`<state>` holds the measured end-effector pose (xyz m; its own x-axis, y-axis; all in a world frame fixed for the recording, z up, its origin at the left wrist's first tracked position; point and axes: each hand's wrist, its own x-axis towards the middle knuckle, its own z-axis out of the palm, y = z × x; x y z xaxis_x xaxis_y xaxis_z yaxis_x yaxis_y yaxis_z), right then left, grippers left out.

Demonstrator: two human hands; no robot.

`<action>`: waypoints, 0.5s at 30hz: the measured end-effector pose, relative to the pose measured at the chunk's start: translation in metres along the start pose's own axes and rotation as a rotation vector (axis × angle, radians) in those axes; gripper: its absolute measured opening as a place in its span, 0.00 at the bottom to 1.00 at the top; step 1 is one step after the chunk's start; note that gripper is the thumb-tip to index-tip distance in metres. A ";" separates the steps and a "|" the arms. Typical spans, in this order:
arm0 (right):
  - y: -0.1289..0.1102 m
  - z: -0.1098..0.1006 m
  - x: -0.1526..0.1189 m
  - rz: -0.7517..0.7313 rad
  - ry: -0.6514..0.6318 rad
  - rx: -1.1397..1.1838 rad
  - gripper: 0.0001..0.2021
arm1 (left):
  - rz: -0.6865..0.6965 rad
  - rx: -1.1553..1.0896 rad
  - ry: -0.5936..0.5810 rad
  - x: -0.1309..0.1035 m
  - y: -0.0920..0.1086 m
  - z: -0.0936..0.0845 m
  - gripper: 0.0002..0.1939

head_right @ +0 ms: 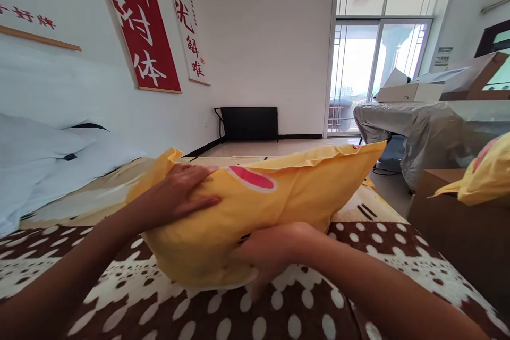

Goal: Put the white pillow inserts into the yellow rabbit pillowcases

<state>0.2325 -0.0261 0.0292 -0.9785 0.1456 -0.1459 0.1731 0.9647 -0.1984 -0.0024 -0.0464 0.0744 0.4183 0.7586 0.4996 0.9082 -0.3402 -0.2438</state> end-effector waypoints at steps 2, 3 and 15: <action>0.012 -0.022 -0.038 0.139 0.049 0.105 0.29 | 0.016 -0.016 -0.041 -0.008 -0.007 0.003 0.31; 0.023 -0.031 -0.059 0.206 0.100 0.128 0.28 | 0.031 -0.020 -0.031 -0.013 -0.008 0.002 0.29; 0.183 -0.008 -0.214 1.090 0.730 -0.538 0.18 | 0.030 -0.077 0.048 -0.044 -0.051 -0.023 0.16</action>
<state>0.4732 0.1211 0.0322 -0.2498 0.7791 0.5750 0.9665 0.2372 0.0985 -0.0668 -0.0746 0.0839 0.4435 0.7206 0.5330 0.8931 -0.4054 -0.1951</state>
